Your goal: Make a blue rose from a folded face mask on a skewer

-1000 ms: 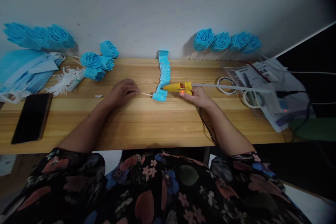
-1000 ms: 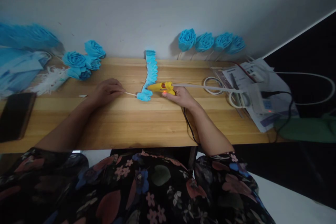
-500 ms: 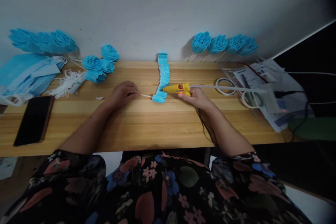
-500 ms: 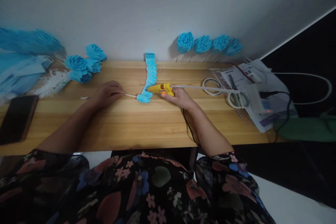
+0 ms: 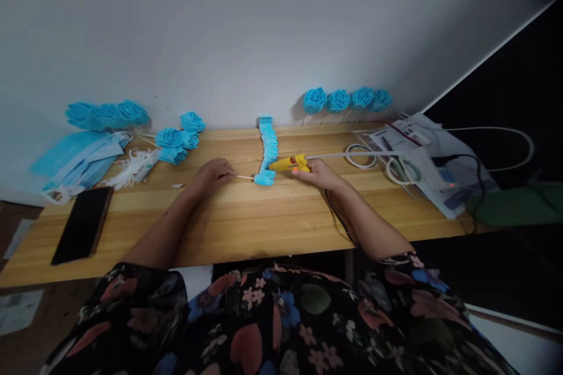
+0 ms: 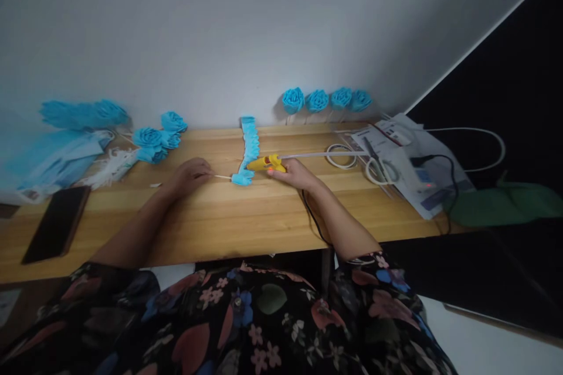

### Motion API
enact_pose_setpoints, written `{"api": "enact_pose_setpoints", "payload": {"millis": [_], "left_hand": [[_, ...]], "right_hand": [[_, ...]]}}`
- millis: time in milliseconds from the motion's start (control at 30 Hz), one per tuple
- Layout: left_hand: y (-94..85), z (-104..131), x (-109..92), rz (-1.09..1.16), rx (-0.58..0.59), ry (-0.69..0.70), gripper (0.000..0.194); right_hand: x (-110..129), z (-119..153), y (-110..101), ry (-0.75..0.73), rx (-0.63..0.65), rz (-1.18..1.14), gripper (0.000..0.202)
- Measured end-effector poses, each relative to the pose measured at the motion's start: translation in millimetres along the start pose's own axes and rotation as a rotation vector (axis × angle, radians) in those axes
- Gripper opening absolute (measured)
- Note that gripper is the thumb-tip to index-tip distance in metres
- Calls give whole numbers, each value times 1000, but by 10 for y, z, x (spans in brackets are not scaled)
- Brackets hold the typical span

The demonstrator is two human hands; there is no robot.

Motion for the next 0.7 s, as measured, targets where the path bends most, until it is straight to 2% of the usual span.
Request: {"api": "enact_pose_setpoints", "payload": {"millis": [333,500,700], "left_hand": [[19,-17,80,22,-2,5,31],[21,-63,126,45,76,-11,25],[-8,-193,138,83,229,-6,21]], "right_hand": [[89,7,-82,9,7,-11,57],[63,133,-88,-13,-26,-29,60],[-60,172,-52,24,-75,-50,58]]}}
Point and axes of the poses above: each hand's wrist, its own z-axis away from the middle knuckle, its own y-axis out of the palm, x = y × z, the point moved 7 cm from there along -z, towards the middle knuckle, and after that the axes turned 11 degrees about -z, right-handed, at the moved point
